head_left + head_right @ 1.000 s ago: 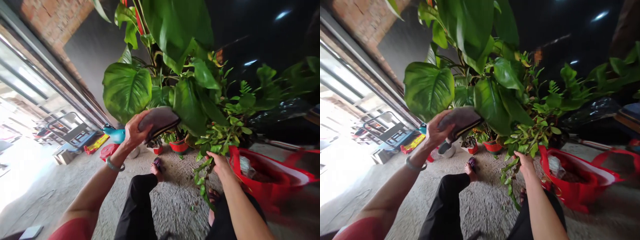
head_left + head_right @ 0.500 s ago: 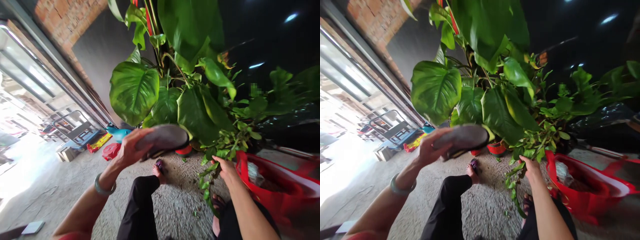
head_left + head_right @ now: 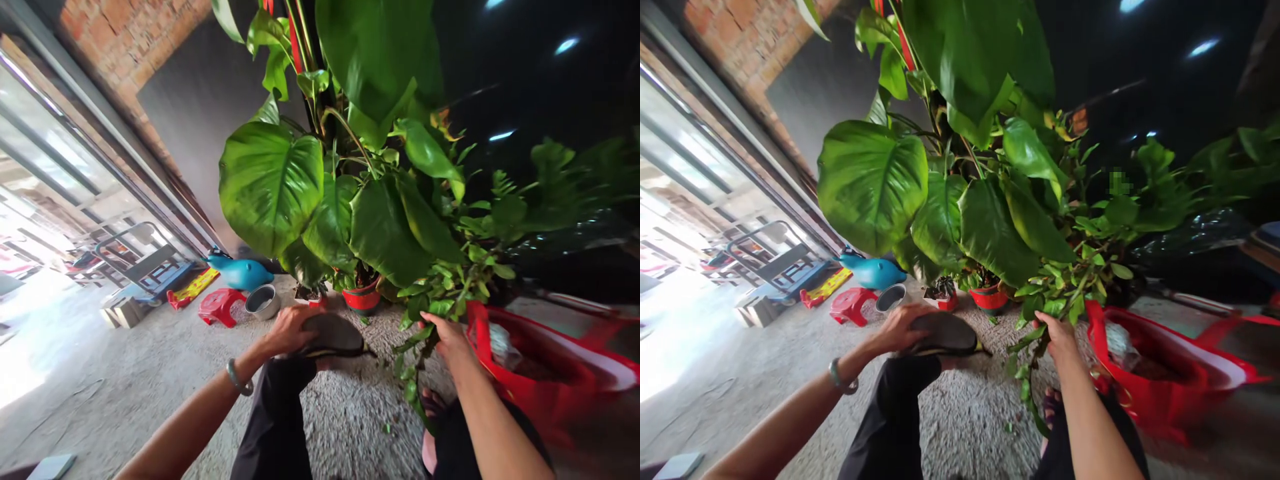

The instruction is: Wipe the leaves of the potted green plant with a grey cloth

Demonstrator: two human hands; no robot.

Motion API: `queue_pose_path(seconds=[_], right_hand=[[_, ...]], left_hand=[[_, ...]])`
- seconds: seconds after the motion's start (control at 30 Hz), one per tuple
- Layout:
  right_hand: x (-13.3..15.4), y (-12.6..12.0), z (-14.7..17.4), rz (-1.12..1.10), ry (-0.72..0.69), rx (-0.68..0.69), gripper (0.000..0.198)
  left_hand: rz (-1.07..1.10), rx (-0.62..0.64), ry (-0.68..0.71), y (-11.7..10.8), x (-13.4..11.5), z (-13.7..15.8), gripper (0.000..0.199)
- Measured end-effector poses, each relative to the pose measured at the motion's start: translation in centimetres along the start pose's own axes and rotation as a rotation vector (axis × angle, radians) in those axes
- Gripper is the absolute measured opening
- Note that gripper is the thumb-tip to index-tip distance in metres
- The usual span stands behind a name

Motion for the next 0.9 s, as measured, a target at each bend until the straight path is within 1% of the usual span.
queue_pose_path(seconds=[0.03, 0.1, 0.13, 0.17, 0.2, 0.23, 0.27, 0.3, 0.33, 0.4, 0.43, 0.47, 0.5, 0.53, 0.57, 0.6, 0.67, 0.7, 0.73, 0.77, 0.8, 0.83, 0.87, 0.9], right_hand=[[0.0, 0.0, -0.1, -0.001, 0.000, -0.001, 0.041], [0.1, 0.2, -0.2, -0.002, -0.003, 0.000, 0.042], [0.1, 0.2, -0.2, -0.001, -0.004, 0.000, 0.042], [0.1, 0.2, -0.2, 0.002, -0.003, -0.001, 0.042], [0.1, 0.2, -0.2, 0.004, -0.003, -0.004, 0.042], [0.1, 0.2, -0.1, 0.005, -0.003, -0.006, 0.042], [0.1, 0.2, 0.0, 0.004, -0.005, -0.008, 0.042], [0.1, 0.2, 0.1, 0.004, -0.007, -0.011, 0.043], [0.1, 0.1, 0.1, 0.004, -0.007, -0.013, 0.042], [0.1, -0.1, 0.2, 0.005, -0.001, -0.017, 0.041], [0.1, -0.2, 0.2, 0.005, 0.006, -0.017, 0.039], [0.1, -0.2, 0.2, 0.006, 0.013, -0.015, 0.038], [0.1, -0.3, 0.1, 0.005, 0.022, -0.014, 0.038], [0.1, -0.3, 0.0, 0.003, 0.029, -0.012, 0.037], [0.1, -0.4, -0.1, 0.000, 0.036, -0.011, 0.038], [0.1, -0.4, -0.1, -0.002, 0.042, -0.012, 0.038], [0.1, -0.4, -0.3, -0.002, 0.051, -0.018, 0.037], [0.1, -0.3, -0.3, 0.000, 0.053, -0.020, 0.036], [0.1, -0.3, -0.2, 0.004, 0.053, -0.021, 0.036], [0.1, -0.2, -0.2, 0.008, 0.052, -0.020, 0.036], [0.2, -0.2, -0.1, 0.013, 0.050, -0.019, 0.036], [0.2, -0.2, 0.0, 0.018, 0.049, -0.018, 0.037], [0.2, -0.1, 0.0, 0.021, 0.047, -0.015, 0.039], [0.2, -0.1, 0.1, 0.023, 0.046, -0.011, 0.039]], left_hand=[[0.024, -0.097, 0.011, -1.8, 0.0, -0.4, 0.053], [0.034, -0.344, -0.019, -5.4, 0.4, -2.2, 0.051], [0.013, -0.434, -0.063, -6.4, 0.8, -3.4, 0.051], [-0.018, -0.480, -0.122, -6.8, 1.3, -4.8, 0.051], [-0.056, -0.474, -0.193, -6.4, 1.7, -6.1, 0.052], [-0.095, -0.413, -0.267, -5.2, 2.2, -7.4, 0.052], [-0.130, -0.311, -0.315, -3.4, 2.4, -8.3, 0.052], [-0.155, -0.194, -0.328, -1.3, 2.4, -8.8, 0.052], [-0.167, -0.081, -0.309, 0.9, 2.2, -8.8, 0.052], [-0.155, 0.123, -0.223, 5.0, 1.2, -7.6, 0.052], [-0.134, 0.199, -0.173, 6.3, 0.6, -6.6, 0.052], [-0.108, 0.250, -0.129, 7.1, 0.0, -5.6, 0.053], [-0.079, 0.275, -0.092, 7.2, -0.6, -4.8, 0.055], [-0.048, 0.263, -0.050, 6.7, -1.2, -4.4, 0.056], [-0.018, 0.209, -0.010, 5.6, -1.9, -4.6, 0.057], [0.007, 0.119, 0.023, 4.1, -2.7, -5.3, 0.056], [0.037, -0.088, 0.040, 1.2, -4.1, -8.0, 0.055], [0.040, -0.175, 0.030, 0.1, -4.8, -9.8, 0.055], [0.032, -0.237, 0.006, -0.3, -5.6, -11.7, 0.056], [0.016, -0.260, -0.032, -0.2, -6.3, -13.5, 0.057], [-0.008, -0.241, -0.074, 0.5, -7.0, -15.2, 0.058], [-0.037, -0.183, -0.099, 1.8, -7.8, -16.5, 0.058], [-0.068, -0.093, -0.096, 3.3, -8.5, -17.2, 0.058], [-0.097, 0.010, -0.061, 5.0, -9.3, -17.3, 0.057]])
Point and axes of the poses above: each hand's wrist, its own z-axis away from the middle knuckle, its own y-axis out of the palm, x = y × z, the point moved 7 cm from there along -z, towards the middle knuckle, and after that the axes turned 10 degrees about -z, right-handed, at the moved point
